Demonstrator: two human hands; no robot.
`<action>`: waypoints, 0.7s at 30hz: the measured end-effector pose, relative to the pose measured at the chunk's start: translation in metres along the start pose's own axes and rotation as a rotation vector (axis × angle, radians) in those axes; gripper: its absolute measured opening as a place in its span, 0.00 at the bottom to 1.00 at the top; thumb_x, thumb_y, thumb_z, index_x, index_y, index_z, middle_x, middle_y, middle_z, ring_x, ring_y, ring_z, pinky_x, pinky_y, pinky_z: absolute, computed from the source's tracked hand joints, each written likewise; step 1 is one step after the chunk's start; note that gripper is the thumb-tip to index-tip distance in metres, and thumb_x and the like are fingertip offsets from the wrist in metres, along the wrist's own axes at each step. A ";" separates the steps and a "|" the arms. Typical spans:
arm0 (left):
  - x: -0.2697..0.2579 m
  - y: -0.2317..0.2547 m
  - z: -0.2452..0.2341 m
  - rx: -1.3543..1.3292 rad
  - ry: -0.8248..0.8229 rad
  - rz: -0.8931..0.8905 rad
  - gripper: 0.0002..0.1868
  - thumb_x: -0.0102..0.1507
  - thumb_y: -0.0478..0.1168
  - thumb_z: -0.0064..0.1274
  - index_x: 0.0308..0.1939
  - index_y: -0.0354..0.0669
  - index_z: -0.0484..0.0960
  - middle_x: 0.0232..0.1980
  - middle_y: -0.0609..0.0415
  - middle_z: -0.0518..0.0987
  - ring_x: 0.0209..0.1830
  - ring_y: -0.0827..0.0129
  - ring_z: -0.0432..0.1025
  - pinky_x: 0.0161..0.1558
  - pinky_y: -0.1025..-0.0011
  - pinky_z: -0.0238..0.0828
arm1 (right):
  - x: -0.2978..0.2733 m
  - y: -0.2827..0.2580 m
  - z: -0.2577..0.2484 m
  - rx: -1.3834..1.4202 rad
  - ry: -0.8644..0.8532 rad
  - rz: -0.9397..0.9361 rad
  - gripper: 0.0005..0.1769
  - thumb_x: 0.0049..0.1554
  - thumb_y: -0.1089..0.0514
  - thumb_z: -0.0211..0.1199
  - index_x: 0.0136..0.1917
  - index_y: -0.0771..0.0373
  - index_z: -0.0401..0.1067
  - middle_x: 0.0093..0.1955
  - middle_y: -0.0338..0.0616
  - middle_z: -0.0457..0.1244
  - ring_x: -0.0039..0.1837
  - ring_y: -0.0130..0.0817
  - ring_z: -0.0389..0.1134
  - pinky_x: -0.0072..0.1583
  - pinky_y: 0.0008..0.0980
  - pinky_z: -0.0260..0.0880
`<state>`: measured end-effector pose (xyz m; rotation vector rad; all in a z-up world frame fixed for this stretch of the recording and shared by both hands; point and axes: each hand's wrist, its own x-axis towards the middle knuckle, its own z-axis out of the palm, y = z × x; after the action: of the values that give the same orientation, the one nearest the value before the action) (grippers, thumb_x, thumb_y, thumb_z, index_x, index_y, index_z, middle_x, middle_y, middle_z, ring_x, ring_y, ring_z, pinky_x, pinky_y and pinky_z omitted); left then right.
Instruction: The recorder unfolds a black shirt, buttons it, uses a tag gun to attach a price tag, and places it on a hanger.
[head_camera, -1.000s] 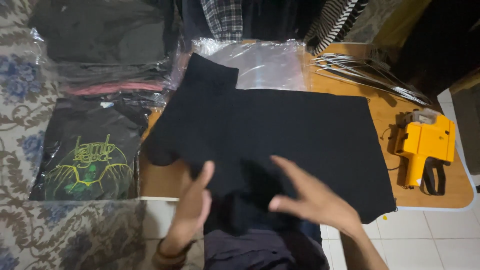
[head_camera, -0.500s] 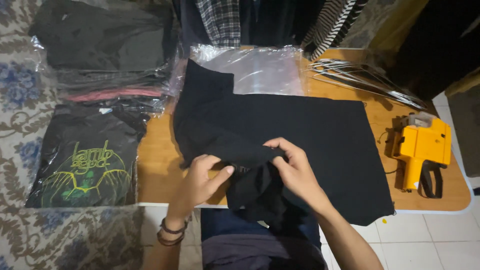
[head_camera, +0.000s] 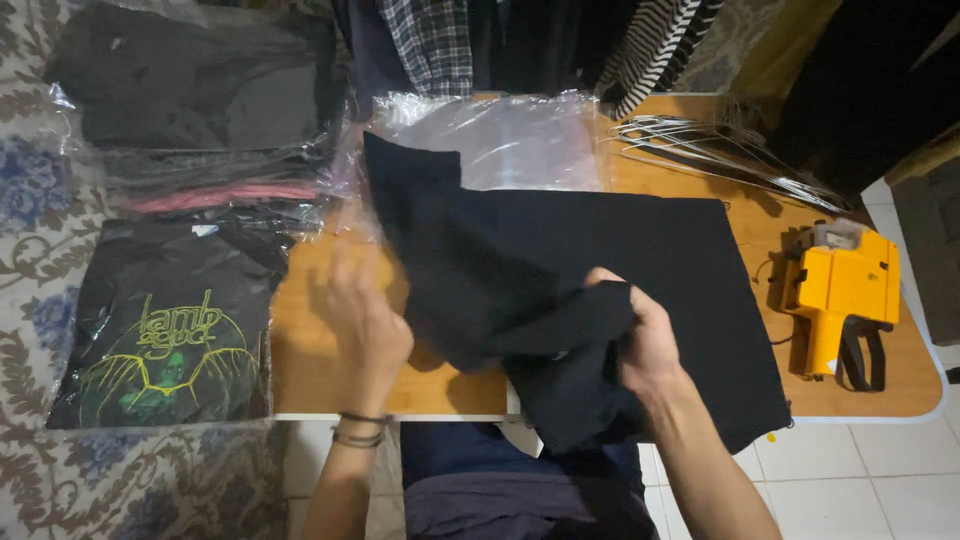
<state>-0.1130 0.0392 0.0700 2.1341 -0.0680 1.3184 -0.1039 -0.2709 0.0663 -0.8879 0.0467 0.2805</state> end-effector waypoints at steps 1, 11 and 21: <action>0.002 -0.004 0.006 0.074 -0.124 0.071 0.28 0.47 0.23 0.40 0.51 0.25 0.79 0.52 0.29 0.77 0.59 0.33 0.69 0.68 0.47 0.49 | 0.002 0.003 -0.016 0.021 -0.009 -0.019 0.12 0.60 0.53 0.50 0.46 0.62 0.69 0.41 0.37 0.63 0.47 0.28 0.66 0.52 0.29 0.67; 0.031 -0.018 0.064 -0.800 -0.517 -0.301 0.06 0.63 0.29 0.49 0.44 0.35 0.77 0.39 0.49 0.77 0.38 0.66 0.73 0.44 0.73 0.69 | 0.018 -0.042 -0.085 -0.224 0.357 -0.107 0.16 0.60 0.56 0.55 0.58 0.63 0.73 0.53 0.43 0.67 0.56 0.37 0.66 0.60 0.35 0.64; 0.097 0.093 0.109 -0.443 -0.424 -0.164 0.14 0.57 0.38 0.48 0.45 0.41 0.79 0.38 0.39 0.81 0.43 0.40 0.75 0.42 0.55 0.71 | 0.017 -0.057 0.045 -1.301 -0.045 -0.891 0.53 0.44 0.66 0.65 0.79 0.70 0.44 0.76 0.68 0.52 0.78 0.54 0.52 0.75 0.47 0.51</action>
<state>-0.0108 -0.0674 0.1609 1.9451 -0.3204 0.6632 -0.0766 -0.2664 0.1352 -2.0694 -0.6295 -0.5996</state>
